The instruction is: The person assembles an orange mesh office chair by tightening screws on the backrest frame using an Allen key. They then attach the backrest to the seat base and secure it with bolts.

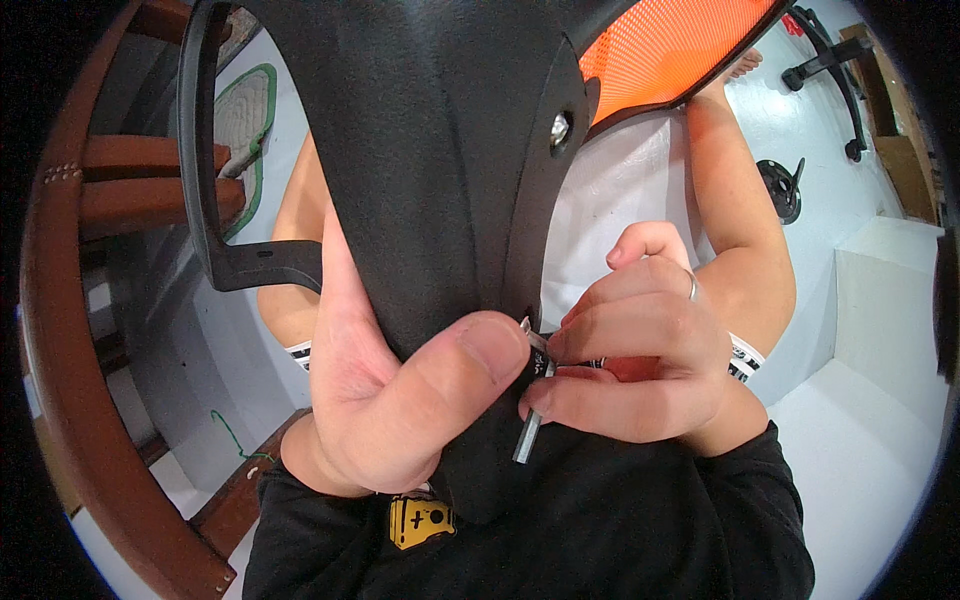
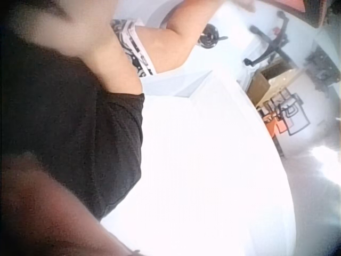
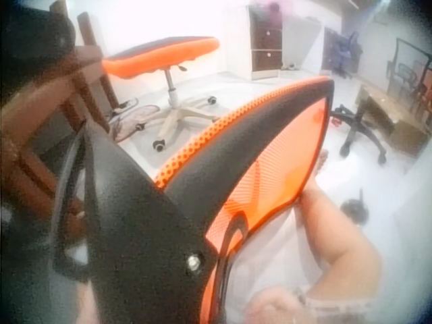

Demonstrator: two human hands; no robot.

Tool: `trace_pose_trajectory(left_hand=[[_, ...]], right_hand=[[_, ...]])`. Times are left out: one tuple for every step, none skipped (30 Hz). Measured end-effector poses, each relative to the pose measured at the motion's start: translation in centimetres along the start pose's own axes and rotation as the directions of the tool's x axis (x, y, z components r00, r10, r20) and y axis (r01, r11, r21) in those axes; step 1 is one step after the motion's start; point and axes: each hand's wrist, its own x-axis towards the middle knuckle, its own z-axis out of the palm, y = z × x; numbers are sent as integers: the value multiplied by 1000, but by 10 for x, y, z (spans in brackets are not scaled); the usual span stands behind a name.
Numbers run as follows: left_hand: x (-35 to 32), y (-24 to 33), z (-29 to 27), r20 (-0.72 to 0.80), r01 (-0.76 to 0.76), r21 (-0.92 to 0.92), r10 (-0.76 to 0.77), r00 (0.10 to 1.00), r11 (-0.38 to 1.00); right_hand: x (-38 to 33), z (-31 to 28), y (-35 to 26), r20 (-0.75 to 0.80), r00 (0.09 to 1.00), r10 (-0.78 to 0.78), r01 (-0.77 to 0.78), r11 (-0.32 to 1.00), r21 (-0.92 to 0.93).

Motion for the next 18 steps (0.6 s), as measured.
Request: trace_pose_trajectory(left_hand=[[0,1,0,22,20,-25,-19,1000,999],[-1,2,0,17,18,-23,-18,1000,1000],[-1,1,0,17,16,-20,-16,1000,1000],[-1,1,-1,18,14,-18,-14,1000,1000],[-1,1,-2,24,13,-16,-12,1000,1000],[-1,1,-2,26,15,-16,-15,1000,1000],[0,1,-2,29,18,-17,-18,999,1000],[-1,1,-2,28,26,-20,-25,999,999],[0,1,-2,30,30,-21,-30,999,999],[0,0,-2,33,35,-23,-34,999,999],[0,0,-2,34,33,-21,-32,999,999],[-1,1,-2,29,30,-19,-29,999,999],[-2,2,-2,24,27,-18,-26,999,999],[-2,2,0,21,26,-20,-25,999,999],[-2,2,0,24,26,-20,-25,999,999],[-2,3,0,28,25,-19,-25,999,999],[-2,3,-1,36,26,-15,-25,999,1000],[-2,2,-1,38,25,-21,-25,999,999]], right_hand=[[0,0,0,-3,1000,-2,2,1000,3],[0,-1,0,3,1000,-5,5,1000,4],[1,-2,-1,8,1000,-7,7,1000,5],[1,-2,-1,11,1000,-19,19,1000,3],[2,-3,0,15,999,-29,29,1000,0],[3,-4,0,22,999,-30,30,1000,1],[4,-4,1,30,999,-30,30,1000,2],[6,-4,1,42,999,-19,19,1000,7],[6,-5,1,55,998,-13,13,1000,5],[7,-5,1,68,998,-7,7,1000,2],[8,-6,1,82,997,-9,9,1000,-3],[10,-7,1,98,995,-14,15,1000,-4],[12,-8,2,114,993,-19,20,1000,-6],[14,-11,2,131,991,-23,25,1000,-12],[15,-12,3,138,990,-33,36,999,-21],[16,-12,3,145,989,-42,47,998,-30],[16,-12,4,140,988,-57,63,997,-41],[16,-12,5,138,988,-67,73,996,-43]])
